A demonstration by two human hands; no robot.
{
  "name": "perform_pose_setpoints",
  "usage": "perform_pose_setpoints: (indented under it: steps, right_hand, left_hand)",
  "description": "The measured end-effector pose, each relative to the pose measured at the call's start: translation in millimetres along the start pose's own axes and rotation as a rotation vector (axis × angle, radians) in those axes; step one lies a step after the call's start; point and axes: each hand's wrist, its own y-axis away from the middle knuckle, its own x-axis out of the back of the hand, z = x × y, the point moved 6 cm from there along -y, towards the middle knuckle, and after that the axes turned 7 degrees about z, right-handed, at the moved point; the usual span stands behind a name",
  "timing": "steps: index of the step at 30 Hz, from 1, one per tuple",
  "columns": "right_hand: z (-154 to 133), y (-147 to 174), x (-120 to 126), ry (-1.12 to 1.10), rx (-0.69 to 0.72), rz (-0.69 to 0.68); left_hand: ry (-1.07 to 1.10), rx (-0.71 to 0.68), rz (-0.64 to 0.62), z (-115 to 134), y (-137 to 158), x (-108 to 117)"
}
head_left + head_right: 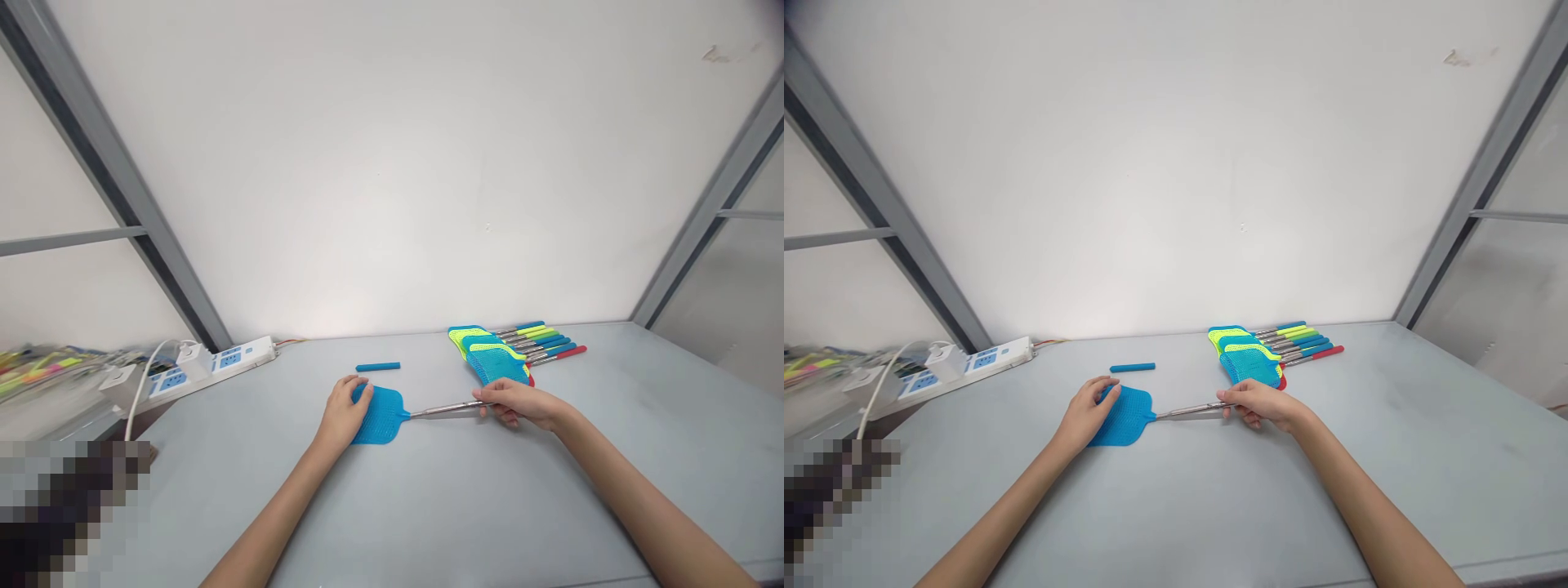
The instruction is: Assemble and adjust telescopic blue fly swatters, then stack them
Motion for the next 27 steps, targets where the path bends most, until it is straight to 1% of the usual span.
perform_pose_setpoints:
  steps: [7, 11, 17, 22, 27]
  right_hand:
    - [-2.9, 1.6, 2.7, -0.040, -0.008, 0.015]
    - [-0.3, -0.1, 4.2, -0.043, -0.018, 0.023]
    - [-1.3, 0.5, 9.6, -0.059, -0.015, 0.065]
    - [-2.0, 1.4, 15.2, -0.065, -0.010, 0.100]
    - [-2.7, 2.1, 18.1, -0.077, 0.006, 0.107]
  left_hand:
    - [0.218, 0.227, 0.017, 1.9, 4.6, 8.4]
    - [0.393, 0.345, 0.044, 0.8, 7.5, 11.4]
    - [0.686, 0.523, 0.078, -8.6, 8.6, 8.0]
    - [0.878, 0.629, 0.151, -12.8, 8.9, 6.8]
    - [1.014, 0.715, 0.222, -18.3, 6.7, 8.9]
